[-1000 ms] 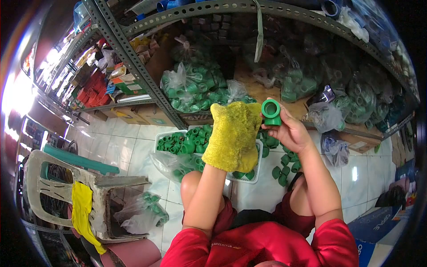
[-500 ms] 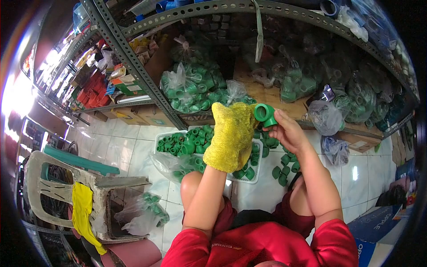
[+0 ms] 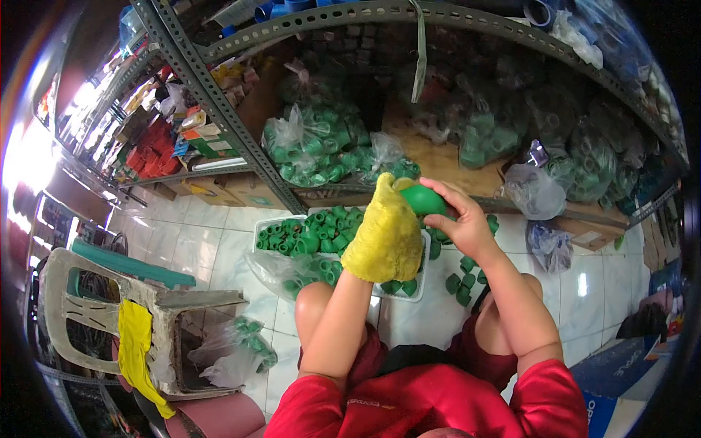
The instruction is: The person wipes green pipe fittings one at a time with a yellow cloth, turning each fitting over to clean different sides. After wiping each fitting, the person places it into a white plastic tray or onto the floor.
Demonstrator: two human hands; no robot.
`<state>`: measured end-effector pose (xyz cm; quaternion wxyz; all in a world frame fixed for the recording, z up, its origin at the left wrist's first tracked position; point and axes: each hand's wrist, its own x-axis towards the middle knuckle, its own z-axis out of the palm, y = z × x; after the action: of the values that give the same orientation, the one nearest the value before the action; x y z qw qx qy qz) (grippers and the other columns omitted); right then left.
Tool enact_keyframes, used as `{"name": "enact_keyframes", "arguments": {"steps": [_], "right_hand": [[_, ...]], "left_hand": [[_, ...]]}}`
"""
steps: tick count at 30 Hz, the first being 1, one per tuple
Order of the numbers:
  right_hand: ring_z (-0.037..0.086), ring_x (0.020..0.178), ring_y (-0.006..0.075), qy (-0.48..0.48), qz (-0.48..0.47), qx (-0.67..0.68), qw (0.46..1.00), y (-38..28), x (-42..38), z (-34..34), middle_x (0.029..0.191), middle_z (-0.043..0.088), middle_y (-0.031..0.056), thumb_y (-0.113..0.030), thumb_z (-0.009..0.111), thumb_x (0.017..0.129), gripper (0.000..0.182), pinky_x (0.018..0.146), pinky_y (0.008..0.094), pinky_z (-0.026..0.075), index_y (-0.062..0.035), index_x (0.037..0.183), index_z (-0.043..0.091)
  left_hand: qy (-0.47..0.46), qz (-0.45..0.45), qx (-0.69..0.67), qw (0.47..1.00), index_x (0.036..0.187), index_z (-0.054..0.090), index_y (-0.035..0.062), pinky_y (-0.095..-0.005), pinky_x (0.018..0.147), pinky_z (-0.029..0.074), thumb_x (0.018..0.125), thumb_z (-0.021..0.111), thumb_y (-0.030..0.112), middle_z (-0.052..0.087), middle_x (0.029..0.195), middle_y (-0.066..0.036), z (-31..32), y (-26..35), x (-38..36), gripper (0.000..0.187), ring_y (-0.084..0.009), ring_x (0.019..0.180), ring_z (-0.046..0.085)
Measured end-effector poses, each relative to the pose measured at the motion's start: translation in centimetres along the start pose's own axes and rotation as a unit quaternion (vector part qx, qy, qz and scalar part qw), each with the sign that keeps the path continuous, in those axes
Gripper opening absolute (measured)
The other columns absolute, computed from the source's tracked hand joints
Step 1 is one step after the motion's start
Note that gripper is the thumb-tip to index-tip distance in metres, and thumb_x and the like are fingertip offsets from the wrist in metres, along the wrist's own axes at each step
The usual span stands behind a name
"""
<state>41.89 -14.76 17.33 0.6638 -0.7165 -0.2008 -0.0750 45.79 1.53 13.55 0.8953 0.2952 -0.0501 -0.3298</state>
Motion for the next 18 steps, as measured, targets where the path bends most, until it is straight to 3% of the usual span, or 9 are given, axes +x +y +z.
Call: {"name": "enact_keyframes", "arguments": {"steps": [1,3,5,7,9,10,12,15,18], "right_hand": [[0.047,0.102,0.0114,-0.001,-0.002,0.001,1.000,-0.1,0.0,-0.1,0.110,0.051,0.0045,-0.008,0.063,0.076,0.047,0.082,0.0227,0.041,-0.0087,0.121,0.048],[0.047,0.099,0.0110,0.000,0.192,0.079,0.978,0.0,-0.2,-0.4,0.108,0.050,0.0048,-0.011,0.064,0.077,0.046,0.082,0.0230,0.041,-0.0076,0.120,0.048],[0.047,0.099,0.0111,-0.013,0.238,0.073,0.968,0.2,-0.2,-0.7,0.107,0.050,0.0046,-0.012,0.063,0.078,0.043,0.083,0.0240,0.041,-0.0069,0.119,0.049],[0.047,0.098,0.0112,-0.030,0.280,0.065,0.957,0.5,-0.2,-0.6,0.107,0.049,0.0044,-0.013,0.062,0.079,0.041,0.083,0.0250,0.041,-0.0062,0.118,0.049],[0.049,0.098,0.0157,0.017,0.083,0.048,0.995,0.8,-0.6,0.3,0.109,0.050,0.0060,-0.008,0.064,0.076,0.039,0.084,0.0269,0.041,-0.0052,0.113,0.051],[0.049,0.098,0.0157,0.017,0.084,0.048,0.995,0.8,-0.5,0.5,0.109,0.050,0.0060,-0.008,0.064,0.076,0.039,0.084,0.0269,0.041,-0.0052,0.113,0.051],[0.048,0.104,0.0195,0.021,-0.058,-0.161,0.985,0.7,-0.4,0.8,0.113,0.050,0.0078,0.003,0.063,0.070,0.042,0.089,0.0290,0.039,-0.0057,0.109,0.053],[0.047,0.108,0.0241,-0.023,-0.124,-0.180,0.976,1.4,-0.1,0.8,0.117,0.049,0.0099,0.004,0.064,0.065,0.047,0.093,0.0313,0.036,-0.0075,0.109,0.053],[0.046,0.110,0.0265,-0.032,-0.118,-0.176,0.977,1.1,0.4,0.5,0.114,0.051,0.0108,0.002,0.064,0.067,0.046,0.091,0.0325,0.038,-0.0113,0.110,0.054]], "left_hand": [[0.014,0.022,0.012,1.000,0.108,0.049,0.0102,-0.0265,0.061,0.044,0.091,0.037,0.042,0.054,0.087,-0.004,0.6,0.0,0.0,0.038,-0.0139,0.071,0.052],[0.087,0.047,0.037,0.994,0.106,0.049,0.0078,-0.0287,0.064,0.045,0.091,0.040,0.036,0.054,0.088,-0.006,-1.2,-1.6,-0.3,0.033,-0.0151,0.074,0.053],[0.055,0.043,-0.027,0.997,0.107,0.048,0.0052,-0.0308,0.067,0.046,0.090,0.043,0.026,0.053,0.090,-0.007,0.9,-1.4,-1.3,0.027,-0.0180,0.077,0.053],[-0.044,0.125,0.079,0.988,0.109,0.046,0.0027,-0.0332,0.070,0.047,0.090,0.043,0.022,0.053,0.093,-0.009,-2.3,-3.4,0.4,0.027,-0.0215,0.079,0.054],[0.069,0.244,0.298,0.920,0.110,0.046,0.0035,-0.0331,0.070,0.047,0.090,0.043,0.022,0.053,0.095,-0.009,-3.8,-5.0,1.4,0.027,-0.0212,0.082,0.054],[0.069,0.244,0.298,0.920,0.110,0.046,0.0035,-0.0331,0.070,0.047,0.090,0.043,0.022,0.053,0.095,-0.009,-3.3,-4.6,1.1,0.027,-0.0212,0.082,0.054],[0.061,0.094,-0.004,0.994,0.117,0.044,0.0062,-0.0324,0.072,0.048,0.090,0.042,0.034,0.054,0.103,-0.008,-1.5,-3.0,0.0,0.038,-0.0196,0.090,0.055],[0.012,0.015,-0.121,0.992,0.118,0.044,0.0071,-0.0321,0.071,0.048,0.090,0.040,0.038,0.054,0.104,-0.008,-1.1,-1.9,0.1,0.041,-0.0191,0.088,0.055],[-0.008,0.057,-0.113,0.992,0.118,0.043,0.0069,-0.0309,0.072,0.048,0.090,0.040,0.038,0.053,0.106,-0.008,-0.7,-2.0,0.2,0.042,-0.0192,0.087,0.055]]}}
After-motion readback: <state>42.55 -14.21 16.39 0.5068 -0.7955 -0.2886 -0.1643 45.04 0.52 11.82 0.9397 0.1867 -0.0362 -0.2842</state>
